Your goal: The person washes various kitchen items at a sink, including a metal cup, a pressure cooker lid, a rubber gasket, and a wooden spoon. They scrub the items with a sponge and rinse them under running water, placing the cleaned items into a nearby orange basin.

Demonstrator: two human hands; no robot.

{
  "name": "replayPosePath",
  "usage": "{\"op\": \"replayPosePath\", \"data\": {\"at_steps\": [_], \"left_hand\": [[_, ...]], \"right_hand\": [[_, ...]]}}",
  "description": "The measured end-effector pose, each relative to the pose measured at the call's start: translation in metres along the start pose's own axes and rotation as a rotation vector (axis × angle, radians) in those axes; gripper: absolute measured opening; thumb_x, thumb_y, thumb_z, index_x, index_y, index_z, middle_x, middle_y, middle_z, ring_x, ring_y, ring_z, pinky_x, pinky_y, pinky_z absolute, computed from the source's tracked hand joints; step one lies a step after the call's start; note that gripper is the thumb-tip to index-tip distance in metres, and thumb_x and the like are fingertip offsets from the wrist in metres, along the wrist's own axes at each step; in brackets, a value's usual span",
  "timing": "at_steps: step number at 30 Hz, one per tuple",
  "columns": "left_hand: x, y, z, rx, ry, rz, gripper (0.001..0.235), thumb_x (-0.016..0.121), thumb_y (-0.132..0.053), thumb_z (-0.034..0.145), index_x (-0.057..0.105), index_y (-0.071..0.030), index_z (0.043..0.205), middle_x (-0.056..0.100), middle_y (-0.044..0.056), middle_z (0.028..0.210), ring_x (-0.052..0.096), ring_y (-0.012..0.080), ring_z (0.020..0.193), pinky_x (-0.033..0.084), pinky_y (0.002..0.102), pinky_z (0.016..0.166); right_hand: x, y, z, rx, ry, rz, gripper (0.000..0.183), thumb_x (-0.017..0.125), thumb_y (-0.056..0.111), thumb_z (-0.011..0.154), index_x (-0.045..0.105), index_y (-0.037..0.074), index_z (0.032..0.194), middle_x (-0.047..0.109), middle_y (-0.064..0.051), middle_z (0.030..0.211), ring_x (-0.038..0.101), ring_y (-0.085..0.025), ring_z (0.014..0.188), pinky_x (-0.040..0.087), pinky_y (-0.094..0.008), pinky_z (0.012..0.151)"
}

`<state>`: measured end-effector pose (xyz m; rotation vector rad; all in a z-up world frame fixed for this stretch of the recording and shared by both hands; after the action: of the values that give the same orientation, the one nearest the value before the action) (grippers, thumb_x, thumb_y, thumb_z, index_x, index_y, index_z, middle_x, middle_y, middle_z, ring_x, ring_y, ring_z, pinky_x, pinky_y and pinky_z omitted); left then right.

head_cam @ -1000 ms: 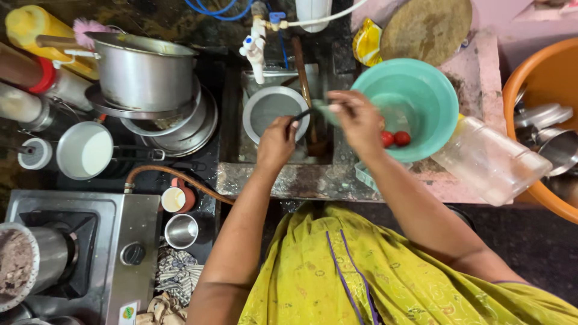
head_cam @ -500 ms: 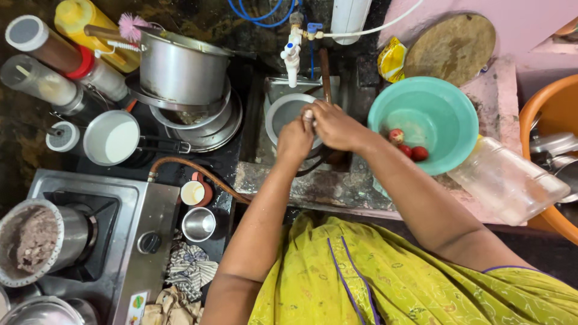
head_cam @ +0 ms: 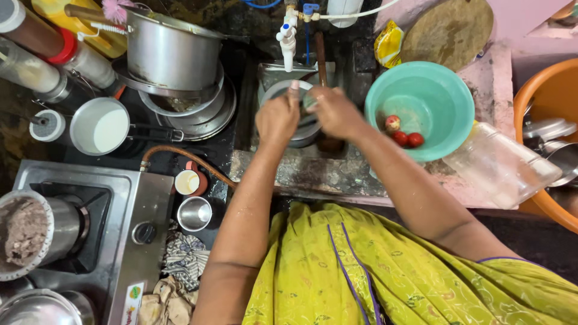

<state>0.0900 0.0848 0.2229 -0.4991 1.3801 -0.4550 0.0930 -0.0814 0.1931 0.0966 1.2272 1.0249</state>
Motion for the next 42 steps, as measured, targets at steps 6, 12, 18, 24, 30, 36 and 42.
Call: {"op": "replayPosePath", "data": {"at_steps": [6,12,18,24,30,36,42], "left_hand": [[0.005,0.017,0.005,0.001,-0.048,0.065,0.074,0.028,-0.056,0.106,0.079,-0.006,0.083,0.07,0.026,0.078,0.069,0.047,0.079,0.053,0.057,0.075],[-0.013,0.035,0.009,-0.106,-0.126,-0.091,0.073,0.03,-0.057,0.104,0.077,-0.004,0.081,0.07,0.025,0.077,0.07,0.0454,0.078,0.053,0.055,0.075],[0.013,-0.015,-0.002,0.034,-0.006,-0.048,0.066,0.038,-0.057,0.103,0.079,-0.009,0.088,0.071,0.023,0.08,0.068,0.0474,0.082,0.052,0.056,0.077],[-0.008,0.009,0.003,-0.045,0.115,-0.294,0.064,0.045,-0.061,0.1,0.077,-0.007,0.093,0.072,0.015,0.071,0.072,0.0328,0.071,0.054,0.044,0.068],[0.061,0.064,0.023,0.026,0.434,-0.804,0.039,0.066,-0.038,0.103,0.069,0.001,0.102,0.062,0.004,0.079,0.052,0.0123,0.063,0.041,0.03,0.056],[0.132,0.079,0.058,-0.415,0.625,-1.107,0.02,0.055,-0.019,0.1,0.057,-0.004,0.114,0.067,0.003,0.08,0.048,0.0094,0.053,0.039,0.025,0.046],[0.172,0.08,0.108,-0.498,0.484,-1.239,0.014,0.058,-0.013,0.101,0.055,0.0,0.099,0.059,0.006,0.073,0.047,0.0114,0.05,0.034,0.026,0.041]], "right_hand": [[-0.013,-0.039,-0.013,0.165,-0.066,0.041,0.025,0.053,0.002,0.101,0.053,0.0,0.126,0.066,-0.026,0.109,0.066,-0.043,0.1,0.052,-0.05,0.088],[-0.013,-0.052,-0.028,0.187,-0.04,0.421,0.028,0.044,0.006,0.108,0.047,0.002,0.136,0.063,-0.024,0.118,0.071,-0.039,0.108,0.058,-0.044,0.092],[-0.001,-0.008,-0.031,-0.123,-0.115,-0.059,0.037,0.054,-0.002,0.097,0.049,0.0,0.133,0.061,-0.028,0.127,0.062,-0.048,0.116,0.053,-0.05,0.099],[-0.017,-0.109,-0.117,0.524,-0.241,0.683,0.037,0.048,0.0,0.104,0.05,0.003,0.141,0.061,-0.019,0.135,0.07,-0.028,0.117,0.061,-0.037,0.095],[-0.071,-0.065,-0.21,0.32,-0.109,-0.213,0.048,0.065,0.002,0.09,0.058,0.008,0.137,0.06,-0.02,0.135,0.058,-0.038,0.127,0.048,-0.046,0.106],[-0.078,0.006,-0.114,0.255,-0.254,-0.033,0.049,0.064,0.013,0.099,0.052,0.002,0.145,0.05,-0.021,0.149,0.046,-0.038,0.143,0.036,-0.046,0.119],[-0.032,0.009,0.107,0.16,-0.474,0.108,0.048,0.069,0.02,0.101,0.053,0.003,0.143,0.047,-0.023,0.146,0.049,-0.041,0.137,0.039,-0.043,0.116]]}}
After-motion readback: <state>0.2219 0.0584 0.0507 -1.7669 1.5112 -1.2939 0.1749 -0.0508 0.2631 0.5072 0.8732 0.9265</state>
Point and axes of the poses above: each hand's wrist, its own z-axis towards the middle knuckle, its own x-axis out of the palm, y = z × x, the point moved 7 cm from there along z, towards the middle knuckle
